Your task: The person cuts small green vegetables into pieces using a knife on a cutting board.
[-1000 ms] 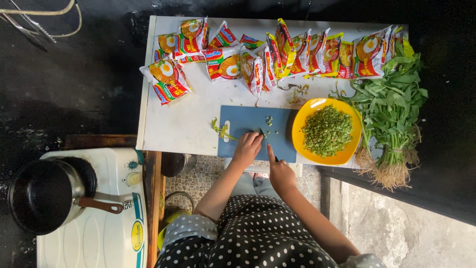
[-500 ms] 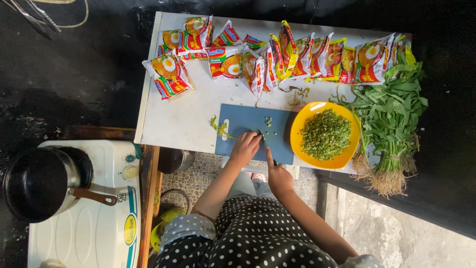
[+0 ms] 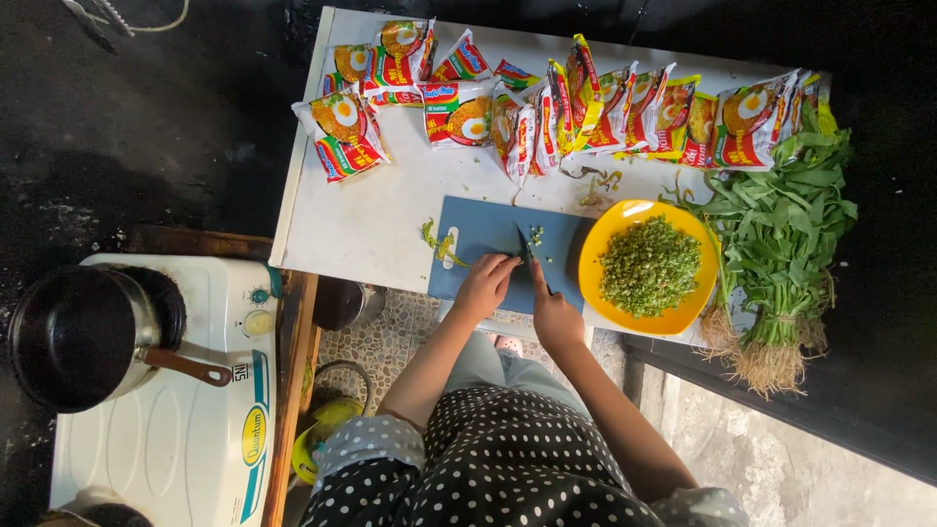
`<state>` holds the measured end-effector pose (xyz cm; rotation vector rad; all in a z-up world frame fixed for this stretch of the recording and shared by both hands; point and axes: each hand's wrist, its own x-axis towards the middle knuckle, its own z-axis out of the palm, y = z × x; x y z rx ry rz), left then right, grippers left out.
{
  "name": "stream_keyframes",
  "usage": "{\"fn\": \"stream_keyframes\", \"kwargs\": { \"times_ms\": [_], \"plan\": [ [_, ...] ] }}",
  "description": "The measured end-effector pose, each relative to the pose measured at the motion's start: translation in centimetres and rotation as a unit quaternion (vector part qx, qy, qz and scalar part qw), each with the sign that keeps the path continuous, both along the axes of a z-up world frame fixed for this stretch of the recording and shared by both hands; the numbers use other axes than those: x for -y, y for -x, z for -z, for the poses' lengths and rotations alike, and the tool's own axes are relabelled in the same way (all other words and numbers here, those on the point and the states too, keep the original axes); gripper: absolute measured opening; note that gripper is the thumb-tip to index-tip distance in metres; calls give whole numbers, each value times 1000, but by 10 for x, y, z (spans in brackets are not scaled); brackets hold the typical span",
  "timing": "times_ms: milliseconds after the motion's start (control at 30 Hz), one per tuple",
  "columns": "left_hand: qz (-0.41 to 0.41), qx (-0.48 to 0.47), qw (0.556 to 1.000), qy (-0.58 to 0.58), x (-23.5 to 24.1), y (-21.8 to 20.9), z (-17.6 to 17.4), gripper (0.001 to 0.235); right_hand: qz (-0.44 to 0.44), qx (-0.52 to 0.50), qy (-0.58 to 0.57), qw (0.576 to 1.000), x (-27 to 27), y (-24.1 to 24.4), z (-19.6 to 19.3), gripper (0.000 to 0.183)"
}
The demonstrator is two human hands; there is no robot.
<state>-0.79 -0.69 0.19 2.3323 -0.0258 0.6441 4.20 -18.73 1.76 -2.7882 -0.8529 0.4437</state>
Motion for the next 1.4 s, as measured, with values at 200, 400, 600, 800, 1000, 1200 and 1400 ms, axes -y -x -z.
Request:
{"fn": "stream_keyframes", "kwargs": {
  "times_ms": [200,400,600,800,1000,1200,1400],
  "plan": [
    [7,-1,1000,-12,-1,1,-5,28,-22,-26,28,999,17,24,-24,88],
    [8,1,999,-32,0,0,-7,27,-28,2,-8,1000,28,40,-27,89],
    [10,-2,999,-39,0,0,-6,26,-36,10,-3,999,30,41,-30,90],
    [10,-3,999,-44,-1,0,-2,25,-34,-27,42,998,26,41,-36,90],
    [10,-8,999,-41,-1,0,0,26,-36,-2,35,999,22,42,-33,91],
    [10,-18,999,-36,-1,0,1,27,-17,-41,66,997,2,30,-26,91],
    [6,-18,999,-31,0,1,-2,27,4,-63,59,996,-4,29,-24,92]
  ]
}}
